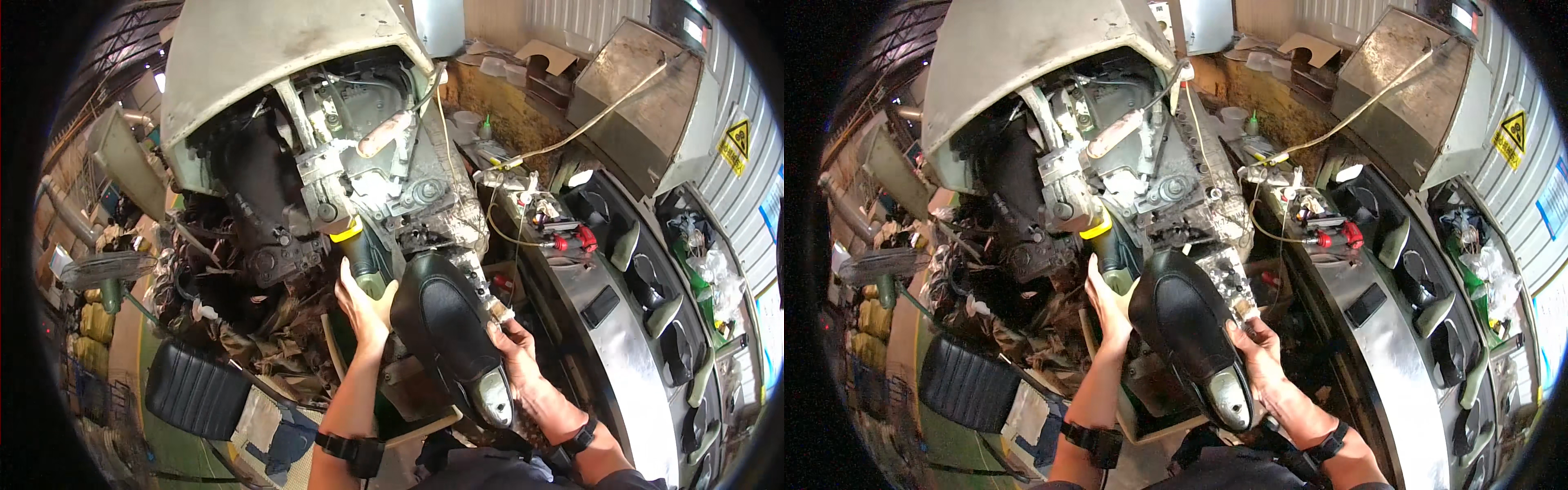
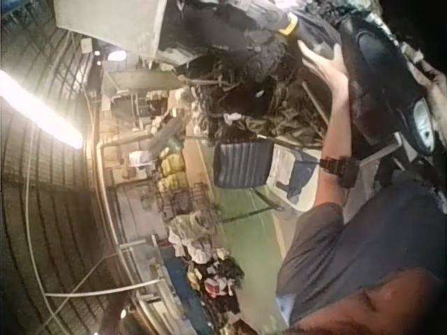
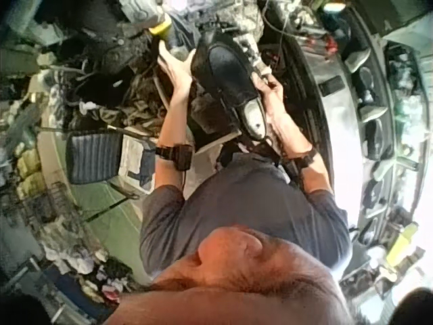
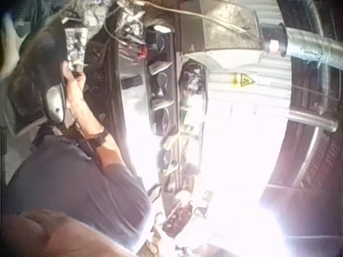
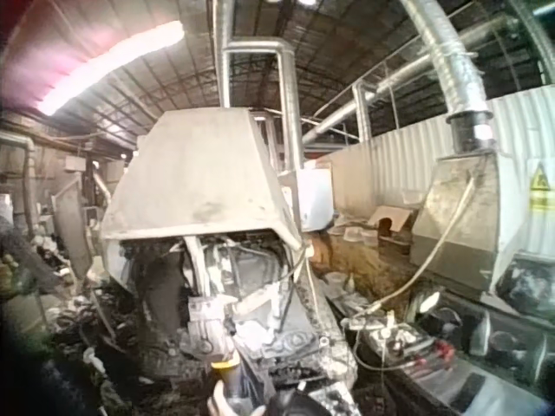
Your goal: Assemble a shoe by pulling the upper over a last and using a machine to secure it.
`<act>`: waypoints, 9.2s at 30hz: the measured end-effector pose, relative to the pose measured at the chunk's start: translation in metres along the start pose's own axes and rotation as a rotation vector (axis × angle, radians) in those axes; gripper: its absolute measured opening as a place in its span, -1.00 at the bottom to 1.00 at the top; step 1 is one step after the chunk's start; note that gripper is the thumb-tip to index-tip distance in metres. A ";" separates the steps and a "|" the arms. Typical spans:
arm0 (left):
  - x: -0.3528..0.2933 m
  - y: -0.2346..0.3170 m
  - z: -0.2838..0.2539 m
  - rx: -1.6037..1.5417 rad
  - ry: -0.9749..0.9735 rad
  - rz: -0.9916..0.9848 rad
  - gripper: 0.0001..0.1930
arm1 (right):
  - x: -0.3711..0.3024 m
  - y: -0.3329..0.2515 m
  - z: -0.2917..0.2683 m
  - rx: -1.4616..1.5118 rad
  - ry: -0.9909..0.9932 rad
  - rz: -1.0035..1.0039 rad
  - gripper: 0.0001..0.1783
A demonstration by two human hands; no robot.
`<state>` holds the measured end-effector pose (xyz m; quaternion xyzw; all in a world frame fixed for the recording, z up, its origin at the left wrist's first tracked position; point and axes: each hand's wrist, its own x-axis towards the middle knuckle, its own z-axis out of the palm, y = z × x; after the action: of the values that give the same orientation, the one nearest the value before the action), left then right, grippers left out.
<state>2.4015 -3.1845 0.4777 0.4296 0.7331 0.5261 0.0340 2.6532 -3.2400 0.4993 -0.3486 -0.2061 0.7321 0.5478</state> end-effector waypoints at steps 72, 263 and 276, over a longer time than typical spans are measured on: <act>0.058 -0.065 0.018 -1.259 0.064 -1.095 -0.69 | 0.204 0.131 0.116 0.065 -0.076 0.053 -0.33; -1.013 0.509 0.214 -0.558 -2.683 0.245 -0.14 | -0.818 -0.277 -0.826 -0.210 1.398 -0.776 0.49; -0.867 0.381 0.199 0.055 -2.139 -0.579 -0.38 | -0.738 -0.328 -0.900 0.331 1.551 -1.172 -0.15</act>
<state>3.2726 -3.5842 0.3455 0.4754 0.4098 -0.1606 0.7617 3.6481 -3.9068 0.3288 -0.4939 0.1752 -0.0671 0.8490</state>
